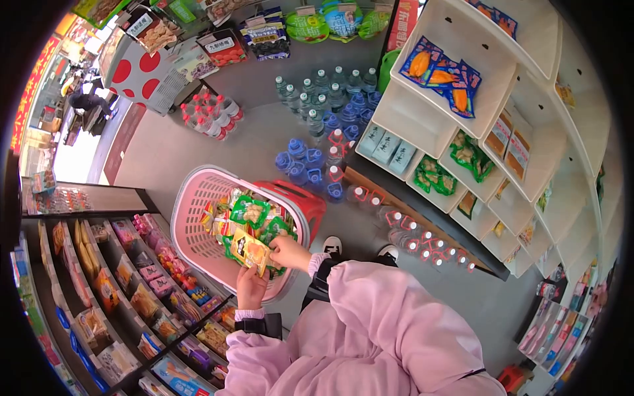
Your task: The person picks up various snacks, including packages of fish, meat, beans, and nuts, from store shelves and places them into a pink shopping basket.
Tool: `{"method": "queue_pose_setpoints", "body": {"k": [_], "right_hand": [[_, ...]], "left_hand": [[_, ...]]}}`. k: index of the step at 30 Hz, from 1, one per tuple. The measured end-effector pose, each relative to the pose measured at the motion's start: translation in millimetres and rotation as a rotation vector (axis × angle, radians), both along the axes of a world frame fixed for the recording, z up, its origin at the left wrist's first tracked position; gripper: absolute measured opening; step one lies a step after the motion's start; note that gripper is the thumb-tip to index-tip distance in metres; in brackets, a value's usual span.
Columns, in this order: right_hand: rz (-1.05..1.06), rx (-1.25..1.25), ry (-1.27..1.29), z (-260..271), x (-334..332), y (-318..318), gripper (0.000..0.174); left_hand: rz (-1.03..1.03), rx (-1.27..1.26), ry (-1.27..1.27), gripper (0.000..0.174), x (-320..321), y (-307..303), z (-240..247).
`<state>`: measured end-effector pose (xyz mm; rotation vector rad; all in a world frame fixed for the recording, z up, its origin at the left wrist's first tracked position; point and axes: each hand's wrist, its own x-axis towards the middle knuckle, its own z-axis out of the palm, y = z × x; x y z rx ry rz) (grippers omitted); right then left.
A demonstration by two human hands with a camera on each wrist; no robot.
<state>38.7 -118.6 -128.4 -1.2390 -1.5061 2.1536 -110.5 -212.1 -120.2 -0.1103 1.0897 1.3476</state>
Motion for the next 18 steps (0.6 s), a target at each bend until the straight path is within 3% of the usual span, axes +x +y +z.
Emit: {"method": "queue_pose_setpoints", "body": {"k": [1, 4, 5, 6, 7, 10, 12, 16, 18], "right_hand": [[0.04, 0.155, -0.066, -5, -1, 0, 0.037], [0.041, 0.374, -0.014, -23, 10, -10, 0.038], [0.027, 0.328, -0.01, -23, 20, -13, 0.037], [0.062, 0.188, -0.021, 12, 38, -6, 0.033], [0.081, 0.256, -0.039, -1, 50, -11, 0.03], [-0.042, 0.217, -0.012, 17, 93, -19, 0.026], [-0.098, 0.195, -0.047, 25, 125, -23, 0.025], [-0.237, 0.192, -0.067, 14, 195, -43, 0.023], [-0.351, 0.123, -0.058, 28, 236, -49, 0.023]], "left_hand": [[0.027, -0.01, -0.003, 0.025, -14, -2, -21], [0.048, -0.068, 0.077, 0.026, -36, 2, -54], [0.006, -0.059, 0.089, 0.027, -45, 2, -70], [-0.042, -0.053, 0.097, 0.028, -53, -1, -85], [-0.073, -0.036, 0.108, 0.031, -55, -1, -86], [-0.178, -0.038, 0.165, 0.041, -37, 5, -39], [-0.226, -0.122, 0.48, 0.045, -17, 3, -22], [-0.21, -0.044, 0.768, 0.044, 35, 9, 7], [-0.33, 0.027, 0.897, 0.034, 68, 21, 26]]}}
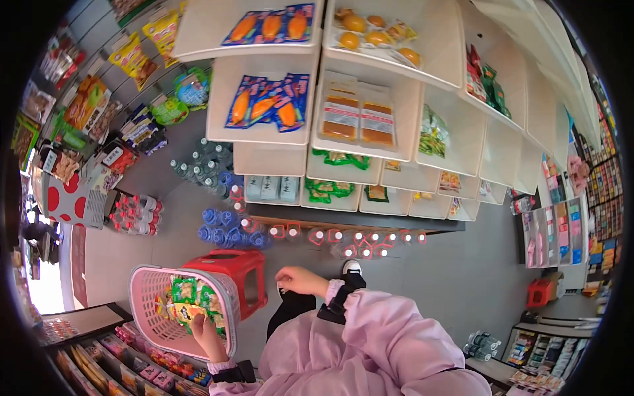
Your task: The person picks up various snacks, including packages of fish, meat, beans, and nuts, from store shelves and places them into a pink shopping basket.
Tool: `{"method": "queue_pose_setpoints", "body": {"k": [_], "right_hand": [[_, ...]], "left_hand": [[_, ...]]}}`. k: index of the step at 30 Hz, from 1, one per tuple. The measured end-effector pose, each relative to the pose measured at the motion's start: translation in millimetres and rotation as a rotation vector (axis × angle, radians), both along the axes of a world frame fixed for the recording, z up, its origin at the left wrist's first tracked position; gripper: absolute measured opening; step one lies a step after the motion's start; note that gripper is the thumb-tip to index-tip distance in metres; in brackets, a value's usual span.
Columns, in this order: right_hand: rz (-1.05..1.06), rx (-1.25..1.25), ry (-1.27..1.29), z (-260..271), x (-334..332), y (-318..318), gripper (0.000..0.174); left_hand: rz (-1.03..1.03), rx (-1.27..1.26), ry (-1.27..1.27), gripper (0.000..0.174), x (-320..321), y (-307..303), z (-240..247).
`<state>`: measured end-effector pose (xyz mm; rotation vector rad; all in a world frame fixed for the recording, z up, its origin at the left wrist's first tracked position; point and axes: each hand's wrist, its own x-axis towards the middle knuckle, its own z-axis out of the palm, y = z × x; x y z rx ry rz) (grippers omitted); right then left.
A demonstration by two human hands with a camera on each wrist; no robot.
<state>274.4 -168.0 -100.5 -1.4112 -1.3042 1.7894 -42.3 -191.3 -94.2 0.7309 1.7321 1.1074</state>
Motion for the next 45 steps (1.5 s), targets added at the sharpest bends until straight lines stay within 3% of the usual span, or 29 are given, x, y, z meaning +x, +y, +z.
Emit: {"method": "queue_pose_setpoints", "body": {"k": [2, 3, 5, 6, 9, 10, 12, 13, 15, 19, 26, 36, 45], "right_hand": [[-0.108, -0.021, 0.057, -1, 45, -10, 0.024], [-0.17, -0.059, 0.074, 0, 70, -16, 0.025], [-0.279, 0.069, -0.022, 6, 123, -24, 0.023], [-0.377, 0.014, 0.03, 1, 151, -27, 0.024], [-0.603, 0.153, -0.053, -4, 239, -29, 0.021], [-0.728, 0.088, 0.01, -5, 266, -27, 0.021], [-0.76, 0.16, -0.159, -19, 323, -17, 0.022], [-0.885, 0.126, -0.126, -28, 344, -10, 0.019], [-0.792, 0.072, -0.325, -43, 386, 3, 0.028], [-0.662, 0.147, -0.607, -81, 434, 29, 0.027], [-0.73, 0.169, -0.663, -120, 457, 68, 0.025], [-0.913, 0.026, -0.276, -127, 466, 93, 0.022], [-1.069, -0.191, 0.655, -110, 455, 50, 0.02]], "left_hand": [[-0.122, 0.038, 0.049, 0.029, 44, 15, 21], [-0.064, 0.126, -0.135, 0.022, 71, 23, 26], [-0.14, 0.124, -0.187, 0.023, 128, 32, 41], [-0.177, 0.119, -0.214, 0.023, 156, 33, 45], [-0.358, 0.128, -0.317, 0.025, 232, 31, 35], [-0.369, 0.105, -0.317, 0.024, 260, 28, 37], [-0.418, 0.087, -0.368, 0.024, 303, 18, 31], [-0.457, 0.079, -0.387, 0.025, 320, 12, 30], [-0.54, 0.076, -0.413, 0.018, 349, -2, 31], [-0.663, 0.006, -0.388, 0.019, 370, -29, 34], [-0.558, -0.194, -0.279, 0.021, 345, -70, 29], [-0.522, -0.271, -0.27, 0.023, 341, -88, 20], [-0.681, -0.249, -0.269, 0.024, 369, -65, 27]]}}
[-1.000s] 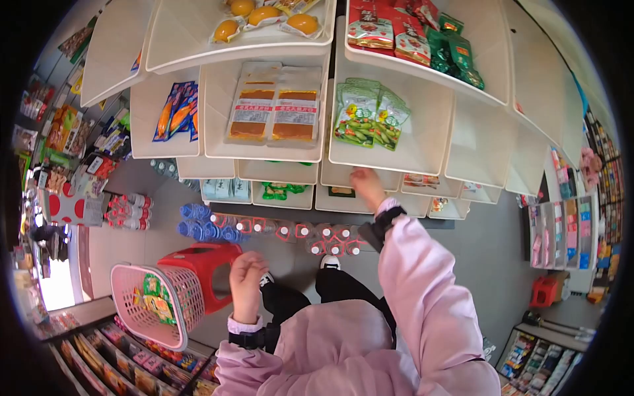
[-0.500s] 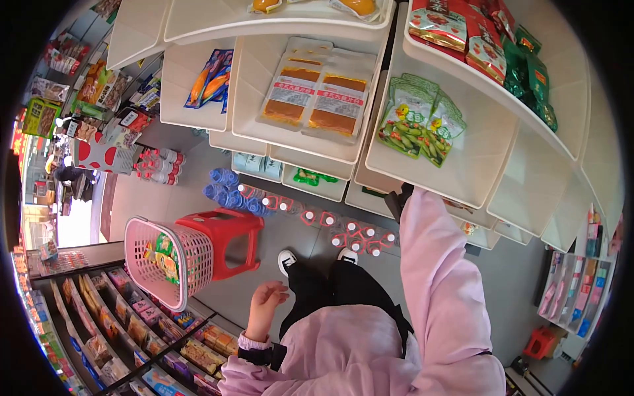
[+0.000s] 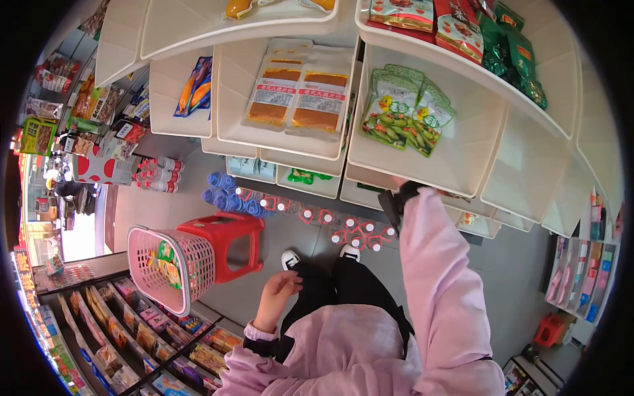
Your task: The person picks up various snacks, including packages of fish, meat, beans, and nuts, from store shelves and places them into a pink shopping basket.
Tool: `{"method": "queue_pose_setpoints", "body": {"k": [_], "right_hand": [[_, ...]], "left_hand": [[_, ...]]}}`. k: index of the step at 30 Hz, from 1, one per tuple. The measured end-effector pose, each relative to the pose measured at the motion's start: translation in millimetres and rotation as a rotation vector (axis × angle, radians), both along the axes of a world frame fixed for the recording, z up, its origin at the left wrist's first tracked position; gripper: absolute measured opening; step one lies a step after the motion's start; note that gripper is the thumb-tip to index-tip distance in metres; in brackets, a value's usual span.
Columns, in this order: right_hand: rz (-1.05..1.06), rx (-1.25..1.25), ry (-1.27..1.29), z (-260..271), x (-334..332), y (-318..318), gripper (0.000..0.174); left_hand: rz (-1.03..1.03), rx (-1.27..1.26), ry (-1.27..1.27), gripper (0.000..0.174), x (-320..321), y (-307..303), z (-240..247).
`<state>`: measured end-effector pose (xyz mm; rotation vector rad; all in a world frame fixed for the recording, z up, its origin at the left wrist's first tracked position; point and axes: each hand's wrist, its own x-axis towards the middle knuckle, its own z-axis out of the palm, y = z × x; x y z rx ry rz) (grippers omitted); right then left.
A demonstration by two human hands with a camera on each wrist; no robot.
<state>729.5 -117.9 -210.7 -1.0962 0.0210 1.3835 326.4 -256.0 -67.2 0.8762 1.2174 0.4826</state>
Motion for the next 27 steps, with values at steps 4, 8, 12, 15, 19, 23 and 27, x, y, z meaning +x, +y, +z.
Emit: {"method": "queue_pose_setpoints", "body": {"k": [4, 8, 12, 15, 19, 23, 27], "right_hand": [[0.098, -0.022, 0.048, 44, -19, -54, 0.02], [0.224, 0.035, -0.039, 117, -62, -113, 0.02], [0.332, 0.037, -0.058, 173, -133, -143, 0.023], [0.584, 0.043, -0.086, 176, -191, -137, 0.023], [1.03, 0.11, -0.178, 159, -275, -109, 0.024], [1.213, 0.176, -0.2, 132, -375, -91, 0.023], [1.333, 0.317, -0.246, 108, -480, -89, 0.028]], "left_hand": [[-0.037, 0.043, -0.034, 0.025, -2, 3, -7], [-0.025, -0.02, -0.164, 0.027, -4, 3, -14], [0.023, -0.232, -0.391, 0.032, 0, 4, -9], [0.192, -0.412, -0.638, 0.039, -4, 8, -1], [0.527, -0.128, -0.582, 0.026, -45, 6, -16], [0.804, -0.116, -0.543, 0.023, -132, 4, -11], [0.991, -0.137, -0.561, 0.028, -223, -11, -8]]}}
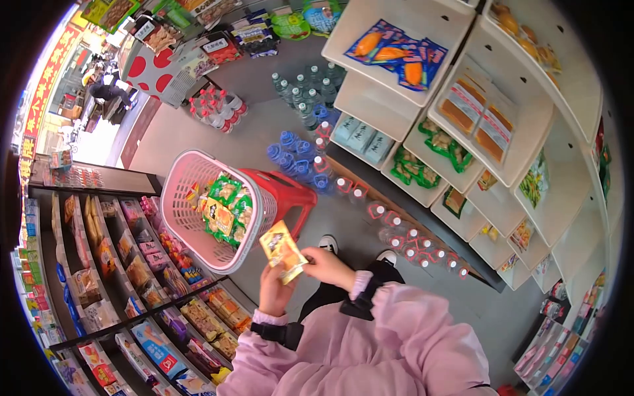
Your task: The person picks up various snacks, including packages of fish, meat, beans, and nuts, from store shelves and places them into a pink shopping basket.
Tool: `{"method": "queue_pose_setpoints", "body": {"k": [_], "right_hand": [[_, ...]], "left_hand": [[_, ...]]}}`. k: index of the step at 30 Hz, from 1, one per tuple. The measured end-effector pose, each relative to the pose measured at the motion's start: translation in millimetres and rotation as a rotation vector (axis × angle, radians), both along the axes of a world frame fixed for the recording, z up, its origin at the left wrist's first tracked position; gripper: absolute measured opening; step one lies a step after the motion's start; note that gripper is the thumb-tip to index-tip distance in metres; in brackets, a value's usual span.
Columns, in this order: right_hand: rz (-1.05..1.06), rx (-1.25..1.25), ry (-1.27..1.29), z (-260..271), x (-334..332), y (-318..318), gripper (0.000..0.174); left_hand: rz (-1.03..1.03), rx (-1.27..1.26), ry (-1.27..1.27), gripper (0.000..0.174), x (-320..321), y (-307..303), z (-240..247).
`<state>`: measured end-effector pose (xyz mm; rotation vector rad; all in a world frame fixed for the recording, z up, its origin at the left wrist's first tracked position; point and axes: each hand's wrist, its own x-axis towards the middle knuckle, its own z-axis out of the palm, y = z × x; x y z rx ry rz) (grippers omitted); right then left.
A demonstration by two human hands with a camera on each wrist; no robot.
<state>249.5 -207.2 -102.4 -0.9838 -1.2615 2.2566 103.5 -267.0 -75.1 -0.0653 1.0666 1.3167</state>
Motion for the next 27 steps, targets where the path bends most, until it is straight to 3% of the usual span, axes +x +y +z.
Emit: {"method": "queue_pose_setpoints", "body": {"k": [2, 5, 6, 7, 11, 15, 18, 19, 20, 21, 22, 23, 24, 27], "right_hand": [[-0.098, 0.029, 0.032, 7, -50, 2, 0.034], [-0.086, 0.195, -0.01, -7, -115, 10, 0.038], [-0.075, 0.133, -0.069, -12, -132, 13, 0.039], [-0.106, 0.261, -0.079, -16, -148, 15, 0.038], [-0.169, 0.526, -0.187, -29, -167, 18, 0.029], [0.028, 0.32, -0.17, -22, -119, 21, 0.028], [0.041, 0.274, -0.285, -22, -61, 15, 0.029], [0.029, 0.26, -0.329, -25, -42, 13, 0.028], [0.01, 0.245, -0.377, -26, -25, 10, 0.028], [-0.025, 0.193, -0.384, -25, -7, 8, 0.028], [-0.065, 0.141, -0.394, -23, 12, 6, 0.028], [-0.107, 0.089, -0.403, -21, 32, 4, 0.027], [-0.164, 0.05, -0.412, -18, 51, 3, 0.027], [-0.395, -0.057, -0.364, -20, 107, 0, 0.027]], "left_hand": [[0.059, 0.035, 0.079, 0.029, -38, -3, 2], [0.103, 0.05, 0.141, 0.029, -96, 1, -4], [0.121, 0.044, 0.162, 0.028, -111, 5, -4], [0.124, 0.038, 0.174, 0.027, -130, 8, -11], [0.194, -0.063, 0.22, 0.026, -199, 20, -59], [0.323, -0.163, 0.289, 0.027, -241, 24, -99], [0.319, -0.031, 0.276, 0.026, -271, 12, -140], [0.128, 0.062, 0.453, 0.025, -292, -2, -173], [0.305, -0.113, 0.236, 0.022, -281, 3, -152], [0.302, -0.133, 0.221, 0.02, -278, 1, -145], [0.288, -0.128, 0.35, 0.019, -269, -2, -141], [0.348, -0.188, 0.374, 0.04, -237, 7, -101], [0.33, -0.187, 0.499, 0.044, -217, 13, -87], [0.268, -0.063, 0.654, 0.037, -156, 18, -52]]}}
